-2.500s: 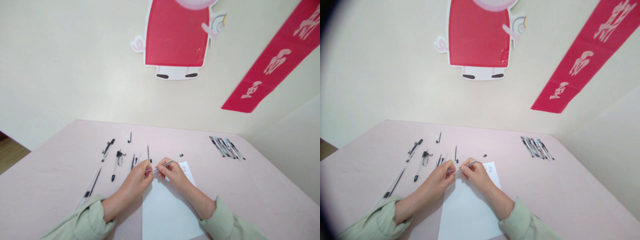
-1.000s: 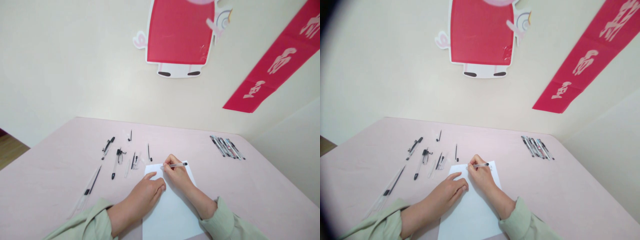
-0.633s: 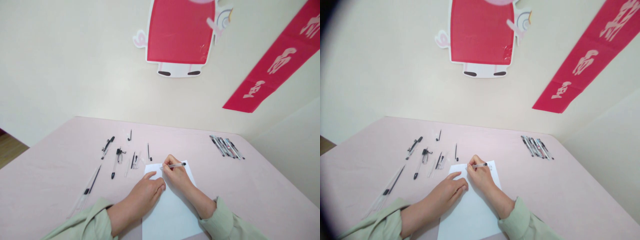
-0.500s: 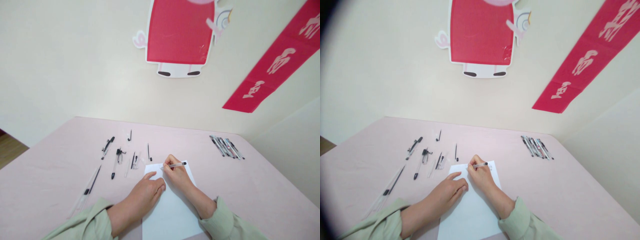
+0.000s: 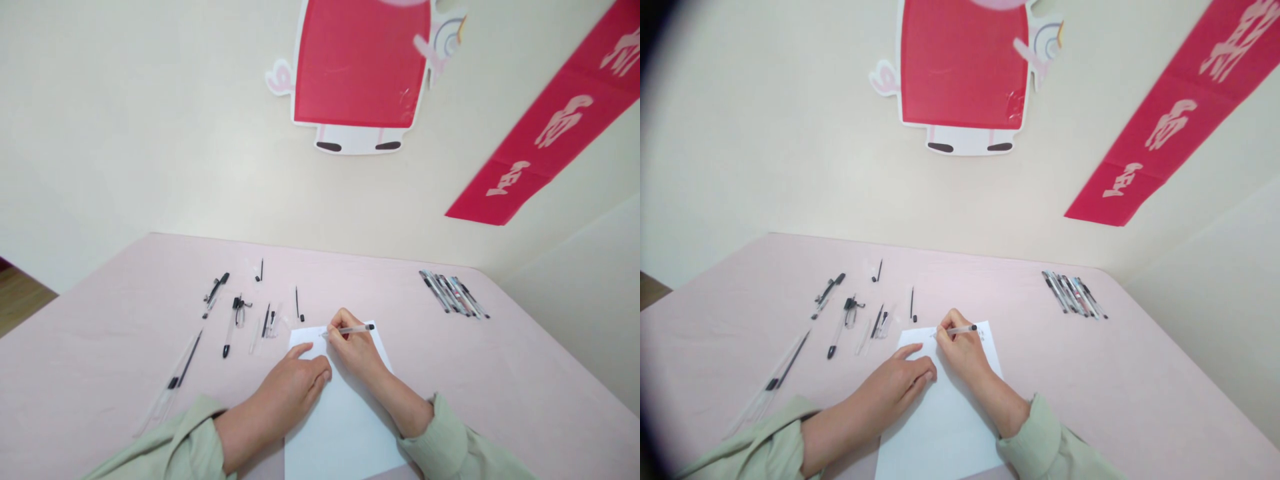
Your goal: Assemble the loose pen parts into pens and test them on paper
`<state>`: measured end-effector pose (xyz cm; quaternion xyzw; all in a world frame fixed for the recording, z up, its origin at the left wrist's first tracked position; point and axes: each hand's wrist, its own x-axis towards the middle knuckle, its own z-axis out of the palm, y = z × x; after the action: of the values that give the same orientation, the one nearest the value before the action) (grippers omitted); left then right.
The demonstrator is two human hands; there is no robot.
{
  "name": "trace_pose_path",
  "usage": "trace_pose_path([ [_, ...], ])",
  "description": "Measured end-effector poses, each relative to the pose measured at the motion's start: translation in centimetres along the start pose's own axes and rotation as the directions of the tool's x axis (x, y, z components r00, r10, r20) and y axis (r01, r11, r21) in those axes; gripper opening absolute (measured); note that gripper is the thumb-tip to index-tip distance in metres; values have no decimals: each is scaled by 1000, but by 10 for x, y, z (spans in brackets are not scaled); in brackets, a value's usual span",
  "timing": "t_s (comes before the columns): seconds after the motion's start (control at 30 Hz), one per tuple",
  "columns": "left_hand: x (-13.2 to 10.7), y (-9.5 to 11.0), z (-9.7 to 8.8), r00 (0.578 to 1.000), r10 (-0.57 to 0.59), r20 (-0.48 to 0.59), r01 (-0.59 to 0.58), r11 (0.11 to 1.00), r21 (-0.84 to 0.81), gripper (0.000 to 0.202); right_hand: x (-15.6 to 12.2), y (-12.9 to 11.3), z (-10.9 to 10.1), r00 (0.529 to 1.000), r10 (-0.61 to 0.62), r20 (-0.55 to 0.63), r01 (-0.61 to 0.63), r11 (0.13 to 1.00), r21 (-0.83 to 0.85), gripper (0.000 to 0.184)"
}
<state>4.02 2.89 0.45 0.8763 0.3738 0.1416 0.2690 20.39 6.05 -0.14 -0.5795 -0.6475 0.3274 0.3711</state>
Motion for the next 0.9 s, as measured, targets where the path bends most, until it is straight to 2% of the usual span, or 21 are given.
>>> trace_pose_path([
  [0.3,0,0,1,1000,0,-10,1,999,52,31,0,1,0,1000,-13,-6,13,1000,-6,13],
  [0.9,0,0,0,1000,10,-24,-9,999,40,31,1,-1,-1,1000,8,10,-8,1000,-15,12],
])
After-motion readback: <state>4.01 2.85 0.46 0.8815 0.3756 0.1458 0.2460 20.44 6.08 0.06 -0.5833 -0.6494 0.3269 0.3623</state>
